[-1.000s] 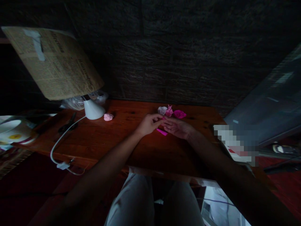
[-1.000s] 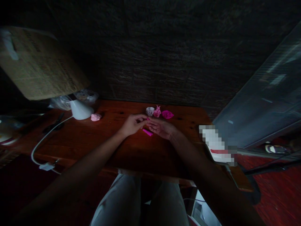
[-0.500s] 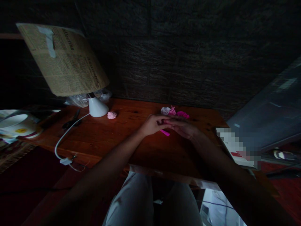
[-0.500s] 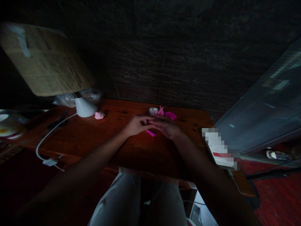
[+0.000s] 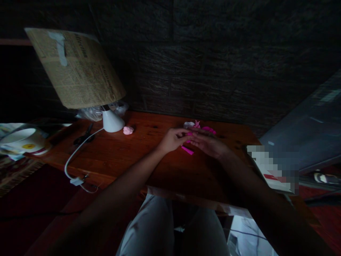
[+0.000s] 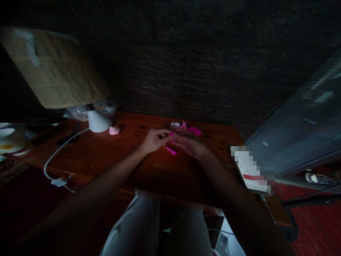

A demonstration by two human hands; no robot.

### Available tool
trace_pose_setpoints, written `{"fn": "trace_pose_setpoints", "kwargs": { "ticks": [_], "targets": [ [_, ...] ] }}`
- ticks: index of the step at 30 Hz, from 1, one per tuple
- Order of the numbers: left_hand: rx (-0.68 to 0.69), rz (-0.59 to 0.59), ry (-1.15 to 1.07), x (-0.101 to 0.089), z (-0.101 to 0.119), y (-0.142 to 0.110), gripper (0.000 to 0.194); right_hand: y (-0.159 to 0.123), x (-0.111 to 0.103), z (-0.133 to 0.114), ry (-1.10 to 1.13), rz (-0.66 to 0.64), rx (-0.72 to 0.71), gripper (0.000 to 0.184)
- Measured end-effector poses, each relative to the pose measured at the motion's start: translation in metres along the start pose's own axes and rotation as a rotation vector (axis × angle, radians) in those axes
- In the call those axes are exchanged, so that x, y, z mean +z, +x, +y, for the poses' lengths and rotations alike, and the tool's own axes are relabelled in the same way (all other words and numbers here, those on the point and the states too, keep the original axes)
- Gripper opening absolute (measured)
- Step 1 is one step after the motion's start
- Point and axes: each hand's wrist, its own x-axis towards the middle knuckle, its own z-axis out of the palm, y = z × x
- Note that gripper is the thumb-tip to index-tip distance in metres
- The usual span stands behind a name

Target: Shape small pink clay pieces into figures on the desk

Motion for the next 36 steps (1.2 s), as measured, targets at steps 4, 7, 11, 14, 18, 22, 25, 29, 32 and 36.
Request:
{"fn": "trace_pose_setpoints", "kwargs": {
  "ticks": [4,7,11,14,18,22,25,29,32,36],
  "targets": [
    [-0.040,-0.025,-0.118,0.000,-0.001,0.001,0.028,0.000,-0.004,0.002,0.074,-0.023,0.078,0.027],
    [-0.021,-0.038,-0.102,0.000,-0.002,0.000,0.025,0.001,-0.006,0.005,0.108,-0.007,0.127,0.028],
    [0.044,-0.009,0.036,-0.002,-0.001,-0.002,0.021,0.003,-0.003,0.009,0.078,0.010,0.113,0.028],
    [0.134,0.052,0.200,0.000,0.000,-0.003,0.016,0.005,0.003,0.012,0.000,0.068,0.009,0.028],
    [0.181,0.080,0.283,0.004,0.000,-0.002,0.018,0.005,0.012,0.012,-0.174,0.147,-0.149,0.030],
    [0.177,0.036,0.236,0.004,-0.002,0.000,0.031,0.003,0.013,0.008,-0.266,0.157,-0.220,0.034],
    [0.224,0.062,0.214,0.003,-0.003,0.001,0.025,0.003,0.010,0.006,-0.276,0.157,-0.231,0.031],
    [0.267,0.071,0.193,0.002,-0.003,0.001,0.024,0.004,0.006,0.006,-0.314,0.143,-0.226,0.030],
    [0.253,0.067,0.186,0.002,-0.004,0.002,0.029,0.004,0.004,0.005,-0.382,0.119,-0.222,0.030],
    [0.241,0.033,0.106,0.002,-0.006,0.003,0.028,0.003,0.000,0.003,-0.390,0.111,-0.186,0.034]
  ]
}}
